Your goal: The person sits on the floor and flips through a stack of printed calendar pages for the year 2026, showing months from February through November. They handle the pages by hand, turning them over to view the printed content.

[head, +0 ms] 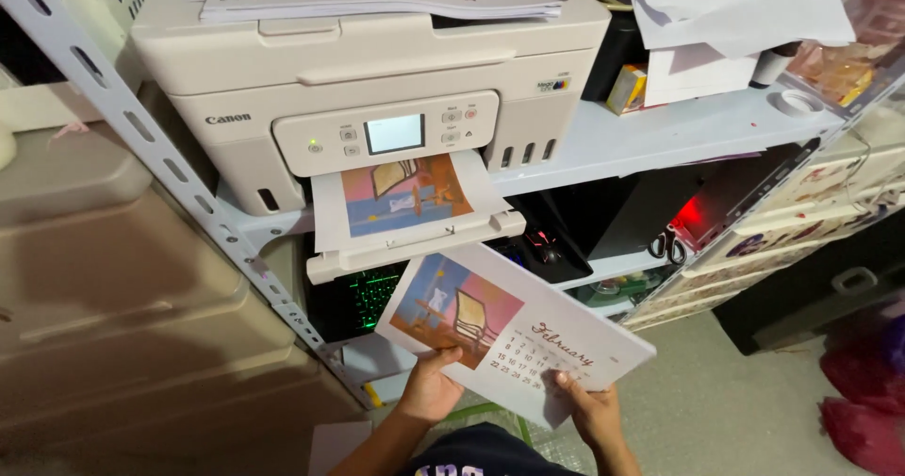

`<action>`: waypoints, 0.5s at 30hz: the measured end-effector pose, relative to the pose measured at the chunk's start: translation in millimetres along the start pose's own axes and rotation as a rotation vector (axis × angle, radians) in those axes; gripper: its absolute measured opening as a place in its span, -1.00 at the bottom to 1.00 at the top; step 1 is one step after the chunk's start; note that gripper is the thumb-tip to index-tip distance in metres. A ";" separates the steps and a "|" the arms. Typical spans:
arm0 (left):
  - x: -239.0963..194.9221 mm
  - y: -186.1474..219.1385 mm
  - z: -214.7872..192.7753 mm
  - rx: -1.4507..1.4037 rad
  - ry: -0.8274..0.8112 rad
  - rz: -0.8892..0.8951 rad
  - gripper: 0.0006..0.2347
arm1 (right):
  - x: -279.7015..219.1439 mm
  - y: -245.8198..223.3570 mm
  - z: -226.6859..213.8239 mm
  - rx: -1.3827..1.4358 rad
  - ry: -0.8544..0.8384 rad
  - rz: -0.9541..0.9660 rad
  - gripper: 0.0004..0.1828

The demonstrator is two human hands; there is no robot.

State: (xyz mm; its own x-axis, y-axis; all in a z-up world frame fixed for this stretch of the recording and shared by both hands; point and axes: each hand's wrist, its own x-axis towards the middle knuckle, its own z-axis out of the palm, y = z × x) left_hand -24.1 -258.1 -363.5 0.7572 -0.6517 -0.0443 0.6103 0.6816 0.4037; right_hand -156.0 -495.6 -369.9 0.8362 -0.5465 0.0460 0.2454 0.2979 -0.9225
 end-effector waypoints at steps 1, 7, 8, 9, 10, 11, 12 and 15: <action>2.5 2.1 -5.7 0.049 -0.029 -0.057 -0.86 | -3.5 0.4 1.6 0.000 0.044 0.006 -0.73; -6.2 23.2 25.5 0.118 -0.049 0.031 -0.83 | -12.1 -5.9 6.3 0.046 0.055 0.007 -0.53; -1.9 29.3 11.8 0.118 -0.052 0.029 -0.83 | -14.0 -9.6 4.3 0.047 0.057 0.004 -0.53; 1.4 35.2 -2.4 0.086 0.093 0.066 -0.88 | -16.5 -12.8 2.4 -0.167 0.206 0.164 -0.61; 4.8 41.3 -16.8 0.054 0.238 0.102 -0.91 | -19.1 -15.8 0.6 -0.382 0.352 0.325 -0.66; 0.9 51.1 -17.3 0.056 0.240 0.100 -0.91 | -18.5 -13.6 -2.2 -0.379 0.353 0.327 -0.66; -2.9 61.0 -17.9 0.163 0.241 0.158 -0.89 | -17.7 -11.2 -4.8 -0.347 0.304 0.271 -0.70; -13.2 86.4 -24.3 0.350 0.336 0.160 -0.71 | -21.2 -11.9 5.0 -0.105 0.159 0.142 -0.68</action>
State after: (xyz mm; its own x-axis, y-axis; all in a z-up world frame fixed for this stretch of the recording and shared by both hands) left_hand 24.2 -182.4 -350.3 0.9031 -0.3657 -0.2251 0.4093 0.5742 0.7091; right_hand -174.1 -483.7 -358.0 0.7690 -0.6236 -0.1407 0.0714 0.3026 -0.9505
